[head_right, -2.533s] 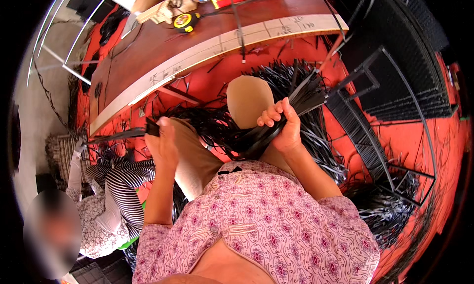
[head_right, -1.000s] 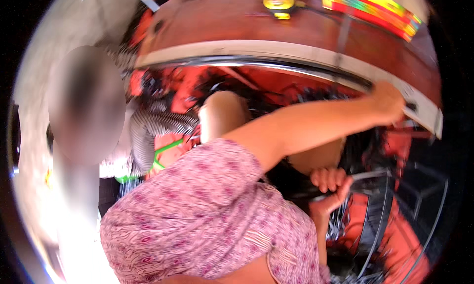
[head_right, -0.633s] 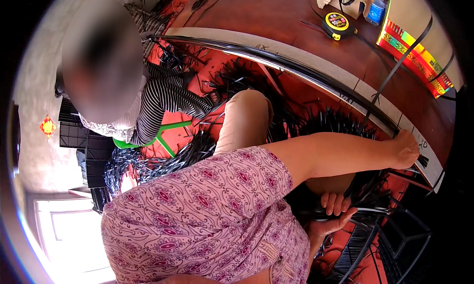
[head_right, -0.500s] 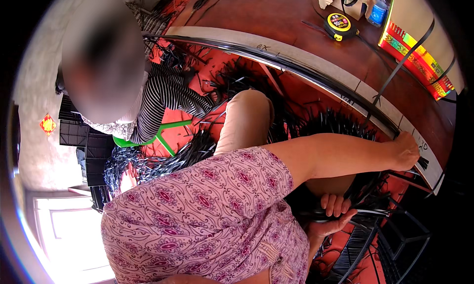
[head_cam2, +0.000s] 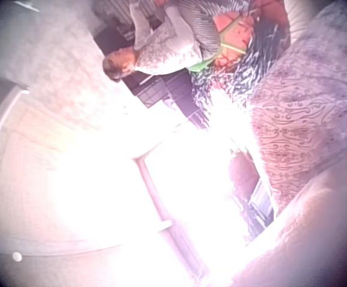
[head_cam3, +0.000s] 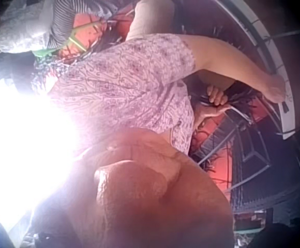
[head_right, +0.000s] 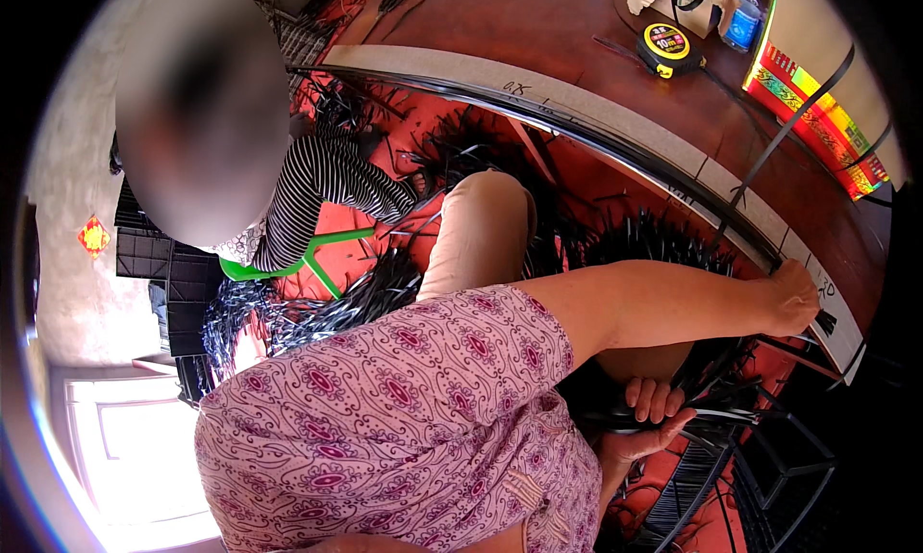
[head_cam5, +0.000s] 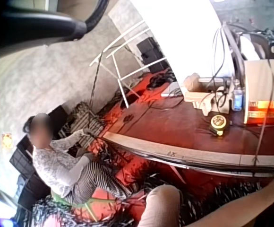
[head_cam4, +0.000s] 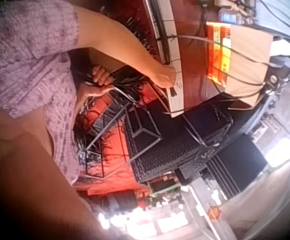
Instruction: The person sits on the floor and weaves black plastic strips into a rectangular basket frame. They repeatedly insert strips through the frame's vertical supports, alternating the direction of insertion to create a woven pattern. A second person is visible in the background performing a similar task.
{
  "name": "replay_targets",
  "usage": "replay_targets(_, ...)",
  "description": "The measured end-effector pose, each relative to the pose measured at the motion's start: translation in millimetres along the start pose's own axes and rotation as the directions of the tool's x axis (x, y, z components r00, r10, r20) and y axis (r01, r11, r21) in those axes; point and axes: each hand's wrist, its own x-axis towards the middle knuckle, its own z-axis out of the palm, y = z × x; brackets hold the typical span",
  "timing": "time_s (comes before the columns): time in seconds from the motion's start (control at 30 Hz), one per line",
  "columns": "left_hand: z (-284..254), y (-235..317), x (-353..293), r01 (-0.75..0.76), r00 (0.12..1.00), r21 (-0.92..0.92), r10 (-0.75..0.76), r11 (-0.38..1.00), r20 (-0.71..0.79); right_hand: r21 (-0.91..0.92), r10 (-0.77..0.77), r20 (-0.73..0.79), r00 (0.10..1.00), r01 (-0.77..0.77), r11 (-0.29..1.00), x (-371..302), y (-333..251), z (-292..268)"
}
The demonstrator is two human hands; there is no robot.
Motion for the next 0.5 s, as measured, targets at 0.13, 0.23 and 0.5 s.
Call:
replay_targets(0.13, 1.2, -0.3, -0.1, 0.005, 1.000, -0.019, -0.005, 1.000, -0.004, -0.008, -0.003, -0.001, 1.000, 0.003, 1.000, 0.2, 0.1, 2.6)
replay_targets(0.23, 0.9, -0.4, -0.5, 0.009, 1.000, -0.011, -0.009, 1.000, -0.004, -0.013, -0.006, -0.003, 1.000, 0.006, 1.000, 0.3, 0.3, 1.3)
replay_targets(0.5, 4.9, 0.6, -0.2, 0.011, 0.998, 0.003, -0.011, 1.000, -0.062, -0.007, -0.016, -0.004, 1.000, 0.016, 1.000, -0.3, 0.6, 1.3)
